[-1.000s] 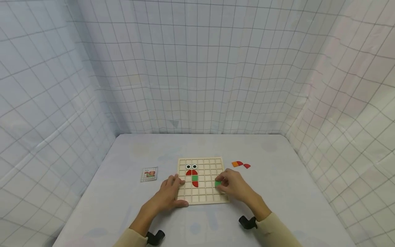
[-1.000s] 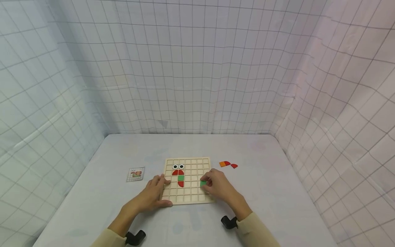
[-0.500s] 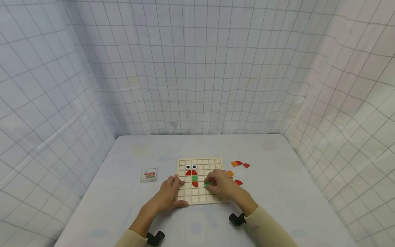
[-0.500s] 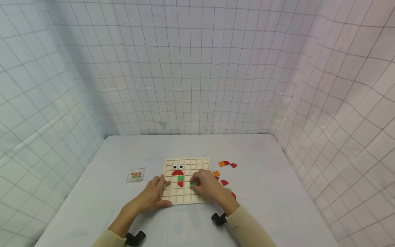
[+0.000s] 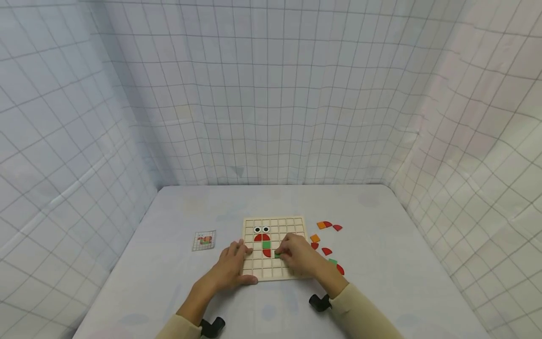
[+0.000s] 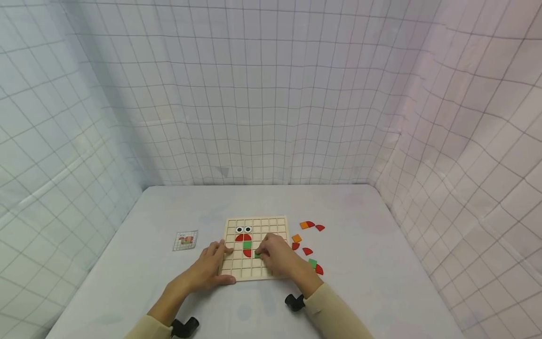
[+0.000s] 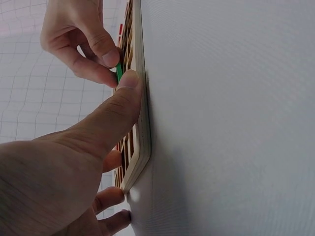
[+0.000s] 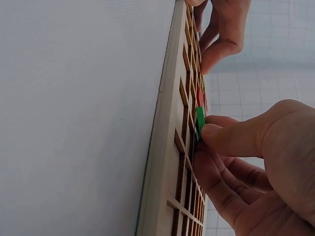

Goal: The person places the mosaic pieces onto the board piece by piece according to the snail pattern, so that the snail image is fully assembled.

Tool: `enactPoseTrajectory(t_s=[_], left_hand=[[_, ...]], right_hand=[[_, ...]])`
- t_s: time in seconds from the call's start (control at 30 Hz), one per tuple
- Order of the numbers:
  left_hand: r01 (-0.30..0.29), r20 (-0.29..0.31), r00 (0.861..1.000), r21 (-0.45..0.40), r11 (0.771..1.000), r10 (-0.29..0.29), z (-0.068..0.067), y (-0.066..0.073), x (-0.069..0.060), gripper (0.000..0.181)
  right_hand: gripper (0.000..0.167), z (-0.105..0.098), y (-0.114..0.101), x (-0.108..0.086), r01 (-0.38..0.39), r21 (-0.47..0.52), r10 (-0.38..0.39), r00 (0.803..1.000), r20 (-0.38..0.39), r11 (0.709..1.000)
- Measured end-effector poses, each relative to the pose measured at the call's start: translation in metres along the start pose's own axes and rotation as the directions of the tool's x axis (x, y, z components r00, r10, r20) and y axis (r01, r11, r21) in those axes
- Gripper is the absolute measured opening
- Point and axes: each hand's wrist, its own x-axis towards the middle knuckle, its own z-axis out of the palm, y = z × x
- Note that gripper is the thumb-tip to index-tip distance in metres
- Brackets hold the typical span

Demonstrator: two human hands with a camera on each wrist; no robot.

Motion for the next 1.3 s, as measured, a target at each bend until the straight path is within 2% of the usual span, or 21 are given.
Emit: enactPoseTrajectory(t_s=[0.2,0.37,0.63,1.3], left_hand=[[-0.028,0.001,1.000,-0.022,0.999,0.028,0.002,-0.001,-0.003,0.085],[-0.047,-0.006,0.999,-0.007,0.999,0.047,0.001,-0.002,-0.003,0.084],[-0.004,0.003,1.000,-0.014,1.000,0.004,0.000,0.002,-0.003,0.084],[-0.024,0.005,1.000,-0.017,1.000,0.024,0.000,0.002,-0.003,0.084]], right_hand=[[0.014,-0.001,-0.003,0.000,-0.029,0.005,0.029,1.000,0.002,1.000],[0.014,0.001,-0.003,0.002,-0.019,0.009,0.019,1.000,-0.006,1.000],[0.013,0.005,-0.003,0.007,0.002,0.050,-0.001,1.000,-0.027,0.999],[0.014,0.011,0.002,0.000,-0.037,0.030,0.039,0.998,-0.045,0.999]])
